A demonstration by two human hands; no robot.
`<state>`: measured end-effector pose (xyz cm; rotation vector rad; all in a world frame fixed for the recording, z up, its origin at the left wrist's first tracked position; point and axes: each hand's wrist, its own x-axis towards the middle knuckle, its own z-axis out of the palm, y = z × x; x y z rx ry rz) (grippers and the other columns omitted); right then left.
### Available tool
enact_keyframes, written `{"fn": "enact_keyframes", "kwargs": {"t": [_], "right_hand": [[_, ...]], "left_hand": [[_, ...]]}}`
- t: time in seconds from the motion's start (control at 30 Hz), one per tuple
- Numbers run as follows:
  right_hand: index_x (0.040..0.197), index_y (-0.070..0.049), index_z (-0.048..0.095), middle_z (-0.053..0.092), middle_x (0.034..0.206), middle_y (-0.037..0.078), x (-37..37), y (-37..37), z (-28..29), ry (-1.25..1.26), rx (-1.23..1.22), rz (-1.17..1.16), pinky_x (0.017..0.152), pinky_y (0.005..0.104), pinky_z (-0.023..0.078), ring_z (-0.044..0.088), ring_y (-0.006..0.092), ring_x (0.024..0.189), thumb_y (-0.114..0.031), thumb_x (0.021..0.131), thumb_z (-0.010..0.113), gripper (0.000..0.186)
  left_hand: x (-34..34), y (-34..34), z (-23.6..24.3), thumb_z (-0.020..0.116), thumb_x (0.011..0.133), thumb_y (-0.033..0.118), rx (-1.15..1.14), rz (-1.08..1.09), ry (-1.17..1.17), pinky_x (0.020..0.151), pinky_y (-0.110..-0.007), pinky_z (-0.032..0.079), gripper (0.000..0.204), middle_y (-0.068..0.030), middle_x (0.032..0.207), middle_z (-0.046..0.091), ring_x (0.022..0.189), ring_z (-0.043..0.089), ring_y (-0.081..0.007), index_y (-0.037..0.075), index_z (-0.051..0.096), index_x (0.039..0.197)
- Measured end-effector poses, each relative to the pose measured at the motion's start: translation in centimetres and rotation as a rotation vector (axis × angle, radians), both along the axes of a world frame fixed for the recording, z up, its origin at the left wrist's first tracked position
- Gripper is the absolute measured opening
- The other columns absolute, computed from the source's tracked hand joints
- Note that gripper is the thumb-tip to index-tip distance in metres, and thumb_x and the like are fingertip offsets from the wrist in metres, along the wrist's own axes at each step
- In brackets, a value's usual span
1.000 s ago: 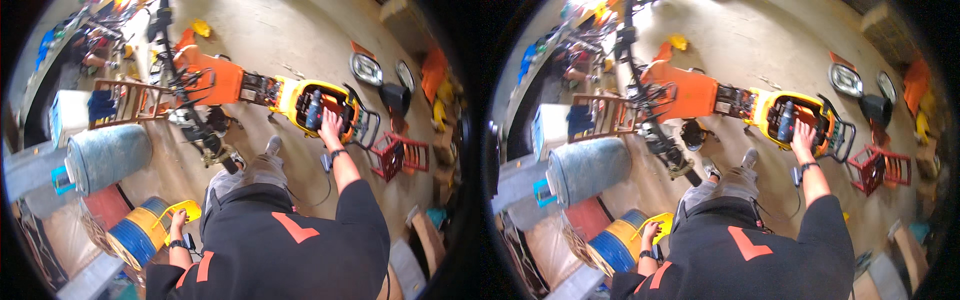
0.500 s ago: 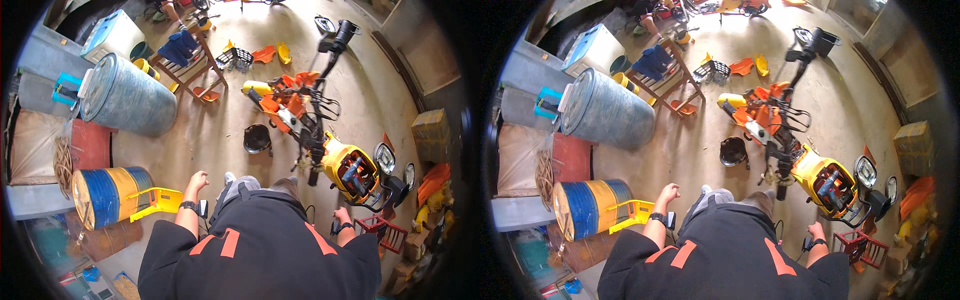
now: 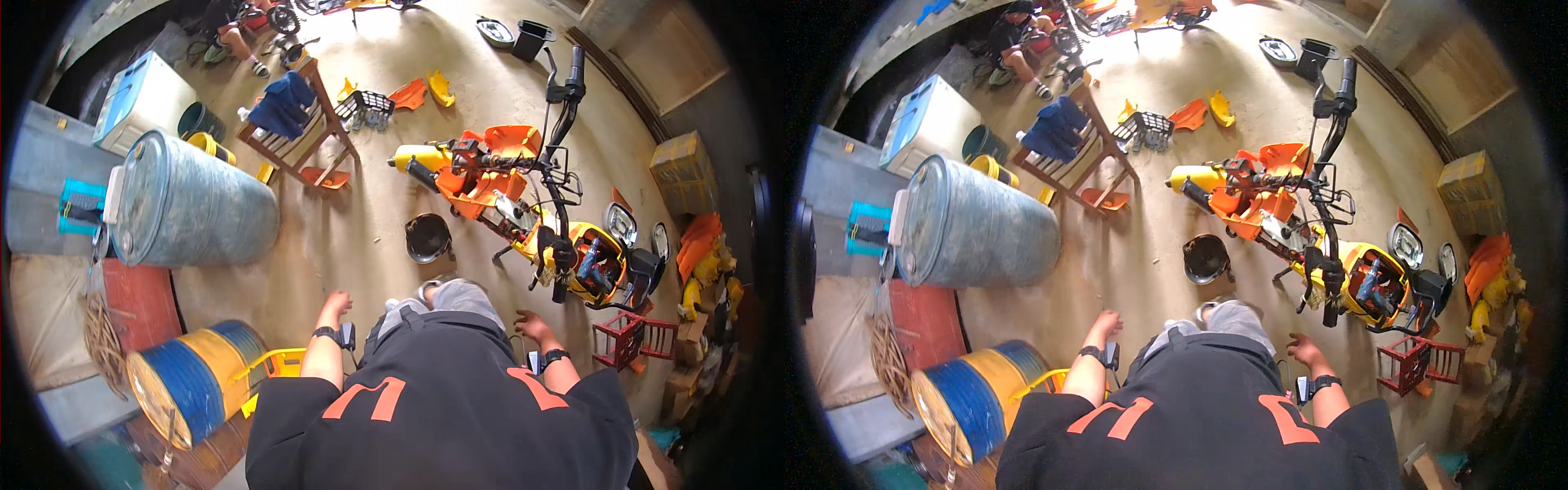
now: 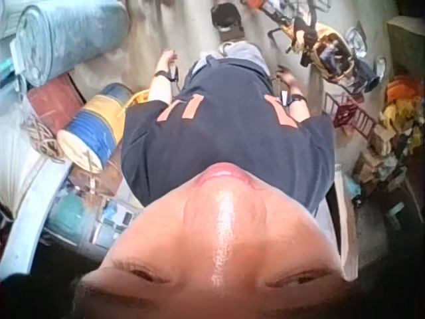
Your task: Repairing a motorcycle by removing and attaching plastic fairing panels using a power drill and hand alignment.
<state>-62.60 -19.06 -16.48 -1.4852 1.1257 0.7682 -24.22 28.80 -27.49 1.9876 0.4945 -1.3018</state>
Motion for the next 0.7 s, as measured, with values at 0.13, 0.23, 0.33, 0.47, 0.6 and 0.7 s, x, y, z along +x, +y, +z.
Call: {"fn": "enact_keyframes", "kwargs": {"t": [0.13, 0.23, 0.33, 0.47, 0.6, 0.7], "right_hand": [[0.143, -0.008, 0.037, 0.066, 0.114, 0.014, -2.5, -0.2, -4.3, 0.126, 0.011, 0.025, 0.068, 0.0335, 0.051, 0.067, 0.0232, 0.087, -0.007, 0.087, 0.054, 0.059], [0.136, -0.007, 0.048, 0.069, 0.093, 0.012, -5.8, -0.5, -8.1, 0.196, 0.033, -0.299, 0.063, 0.0376, 0.051, 0.066, 0.0212, 0.079, -0.007, 0.083, 0.063, 0.055], [0.141, -0.011, 0.04, 0.069, 0.104, 0.012, -3.5, 0.1, -7.6, 0.183, 0.115, -0.343, 0.069, 0.0345, 0.052, 0.067, 0.0211, 0.088, -0.011, 0.09, 0.052, 0.053], [0.143, -0.006, 0.036, 0.067, 0.101, 0.01, -0.3, 1.0, -3.1, 0.178, 0.106, -0.521, 0.059, 0.031, 0.051, 0.066, 0.0176, 0.081, -0.01, 0.089, 0.053, 0.056], [0.132, -0.002, 0.045, 0.067, 0.09, 0.009, -1.0, 6.2, 2.0, 0.162, 0.009, -1.041, 0.049, 0.028, 0.043, 0.058, 0.0142, 0.063, -0.011, 0.088, 0.055, 0.046], [0.12, -0.001, 0.048, 0.064, 0.085, 0.008, -3.2, 12.9, 5.2, 0.261, -0.017, -1.213, 0.049, 0.0289, 0.045, 0.06, 0.0159, 0.065, -0.011, 0.088, 0.055, 0.034]], "left_hand": [[6.4, -10.2, 3.0, 0.047, 0.086, 0.02, -0.117, -0.315, -0.232, 0.058, -0.032, 0.049, 0.033, -0.0068, 0.085, 0.067, 0.07, 0.064, -0.0177, 0.003, 0.06, 0.111], [10.3, -17.6, 4.8, 0.05, 0.083, 0.016, -0.219, -0.44, -0.228, 0.056, -0.031, 0.048, 0.032, -0.0082, 0.08, 0.066, 0.066, 0.062, -0.0169, 0.001, 0.061, 0.109], [13.9, -23.1, 5.6, 0.052, 0.082, 0.017, -0.266, -0.423, -0.173, 0.054, -0.03, 0.048, 0.032, -0.0077, 0.083, 0.066, 0.067, 0.062, -0.0161, 0.0, 0.062, 0.107], [19.1, -29.9, 2.6, 0.057, 0.086, 0.024, -0.197, -0.36, 0.005, 0.067, -0.032, 0.05, 0.031, -0.0057, 0.095, 0.065, 0.085, 0.063, -0.0172, 0.006, 0.059, 0.111], [21.8, -37.4, -4.1, 0.059, 0.084, 0.025, -0.276, -0.176, -0.084, 0.066, -0.034, 0.049, 0.029, -0.0059, 0.092, 0.063, 0.08, 0.061, -0.0174, 0.007, 0.06, 0.108], [22.4, -43.4, -9.1, 0.068, 0.081, 0.025, -0.315, 0.089, -0.07, 0.065, -0.035, 0.048, 0.034, -0.0057, 0.09, 0.061, 0.075, 0.057, -0.0199, 0.007, 0.059, 0.109]]}}
